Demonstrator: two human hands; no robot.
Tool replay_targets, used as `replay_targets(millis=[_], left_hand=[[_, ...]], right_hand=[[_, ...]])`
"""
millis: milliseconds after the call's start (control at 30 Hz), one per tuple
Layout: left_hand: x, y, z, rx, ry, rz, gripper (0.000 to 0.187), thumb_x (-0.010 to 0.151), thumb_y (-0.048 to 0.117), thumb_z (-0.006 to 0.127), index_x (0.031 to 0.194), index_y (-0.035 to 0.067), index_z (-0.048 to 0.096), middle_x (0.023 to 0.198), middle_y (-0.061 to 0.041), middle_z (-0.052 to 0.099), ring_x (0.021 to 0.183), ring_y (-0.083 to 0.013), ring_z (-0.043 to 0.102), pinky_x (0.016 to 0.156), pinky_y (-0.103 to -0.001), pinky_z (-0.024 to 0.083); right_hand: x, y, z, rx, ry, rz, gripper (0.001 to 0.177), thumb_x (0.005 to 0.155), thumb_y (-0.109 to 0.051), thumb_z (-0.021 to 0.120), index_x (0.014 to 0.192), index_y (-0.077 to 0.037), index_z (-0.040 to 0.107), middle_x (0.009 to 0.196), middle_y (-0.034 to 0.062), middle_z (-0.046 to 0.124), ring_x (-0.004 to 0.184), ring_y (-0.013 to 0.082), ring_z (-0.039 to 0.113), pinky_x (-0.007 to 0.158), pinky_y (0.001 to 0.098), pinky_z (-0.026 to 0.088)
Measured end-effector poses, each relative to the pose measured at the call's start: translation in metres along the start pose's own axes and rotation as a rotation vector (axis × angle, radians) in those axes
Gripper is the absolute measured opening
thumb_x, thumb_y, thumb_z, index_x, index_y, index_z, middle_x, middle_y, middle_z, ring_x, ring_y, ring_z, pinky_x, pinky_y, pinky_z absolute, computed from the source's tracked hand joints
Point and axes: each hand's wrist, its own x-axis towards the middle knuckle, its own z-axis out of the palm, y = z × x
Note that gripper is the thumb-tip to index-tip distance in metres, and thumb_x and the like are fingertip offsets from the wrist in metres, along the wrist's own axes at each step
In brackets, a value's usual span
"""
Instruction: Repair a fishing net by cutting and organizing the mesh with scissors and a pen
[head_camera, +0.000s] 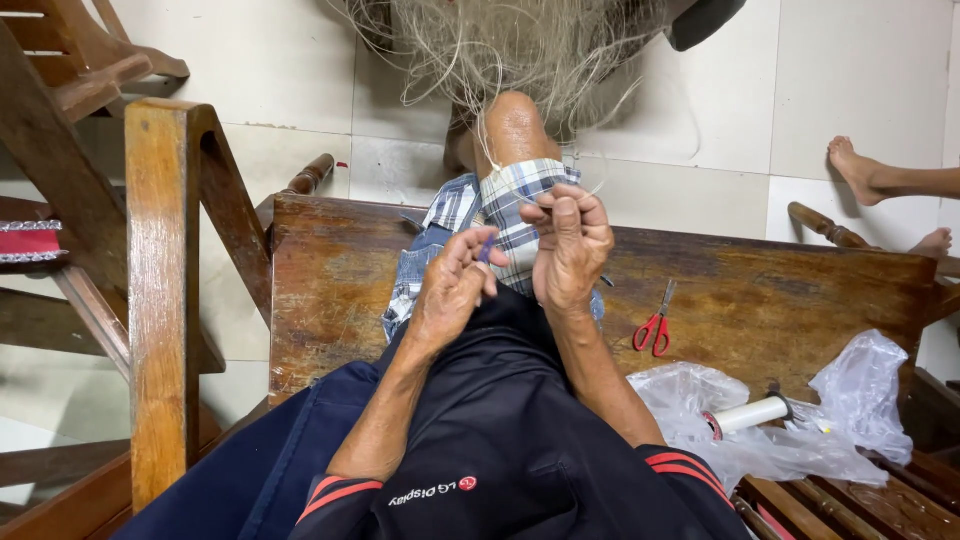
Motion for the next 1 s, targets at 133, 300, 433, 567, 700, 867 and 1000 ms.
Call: replay_targets(millis=[133,300,433,567,700,867,1000], left_hand=[[0.026,-0.011,-0.016,-0.17,0.177,-0.059,0.047,0.105,0.002,0.064,0.152,-0.006,0.063,0.107,-0.021,0.08,0.065,-0.0097,0.067,0.047,-0.021,0.05],[0.088,-0.005,-0.003,-0.544,0.145,-0.108,0.04,0.12,0.027,0.069,0.151,0.003,0.063,0.112,-0.013,0.08,0.066,-0.0059,0.061,0.048,-0.022,0.043],[0.138,-0.008,0.011,-0.721,-0.047,-0.11,0.054,0.123,0.058,0.067,0.153,0.012,0.068,0.127,-0.008,0.086,0.081,-0.0084,0.071,0.059,-0.022,0.054],[0.155,0.022,0.008,-0.787,-0.057,-0.104,0.035,0.121,0.045,0.076,0.144,0.019,0.076,0.102,0.009,0.084,0.073,-0.002,0.067,0.059,-0.017,0.051],[0.114,0.054,-0.008,-0.684,0.008,-0.056,0.022,0.122,0.033,0.076,0.136,0.015,0.073,0.103,0.001,0.082,0.075,-0.0085,0.066,0.057,-0.022,0.052],[0.041,0.064,0.014,-0.37,0.246,0.103,0.013,0.126,0.023,0.065,0.126,0.01,0.066,0.124,-0.021,0.086,0.066,-0.0114,0.068,0.052,-0.024,0.053],[-0.004,0.04,0.034,-0.498,0.186,0.038,0.014,0.127,0.022,0.064,0.127,0.008,0.066,0.12,-0.023,0.086,0.061,-0.0125,0.068,0.051,-0.025,0.052]], right_hand=[[0.002,-0.006,-0.018,0.142,0.039,0.121,0.022,0.121,-0.017,0.074,0.134,0.001,0.073,0.11,0.0196,0.087,0.099,0.0331,0.092,0.097,0.0462,0.08],[-0.009,-0.023,-0.02,0.209,0.047,0.202,0.023,0.121,-0.019,0.074,0.136,-0.001,0.072,0.108,0.0171,0.086,0.111,0.0331,0.091,0.106,0.0519,0.077],[-0.017,-0.033,-0.029,0.267,0.074,0.245,0.022,0.123,-0.02,0.071,0.135,-0.002,0.07,0.108,0.0146,0.087,0.115,0.0337,0.091,0.11,0.0561,0.075],[-0.009,-0.044,-0.041,0.344,0.09,0.259,0.02,0.124,-0.02,0.069,0.138,-0.004,0.07,0.109,0.0144,0.086,0.112,0.0361,0.091,0.107,0.057,0.076],[0.006,-0.051,-0.057,0.329,0.144,0.199,0.017,0.124,-0.019,0.071,0.135,-0.007,0.072,0.107,0.0124,0.086,0.109,0.0338,0.092,0.103,0.0537,0.078],[0.02,-0.054,-0.066,0.32,0.214,0.106,0.017,0.122,-0.016,0.073,0.133,-0.003,0.072,0.102,0.0143,0.085,0.098,0.0323,0.093,0.094,0.0476,0.08],[0.028,-0.069,-0.075,0.286,0.255,0.058,0.015,0.122,-0.017,0.074,0.13,-0.005,0.072,0.097,0.0114,0.084,0.089,0.0282,0.092,0.088,0.0455,0.079]])
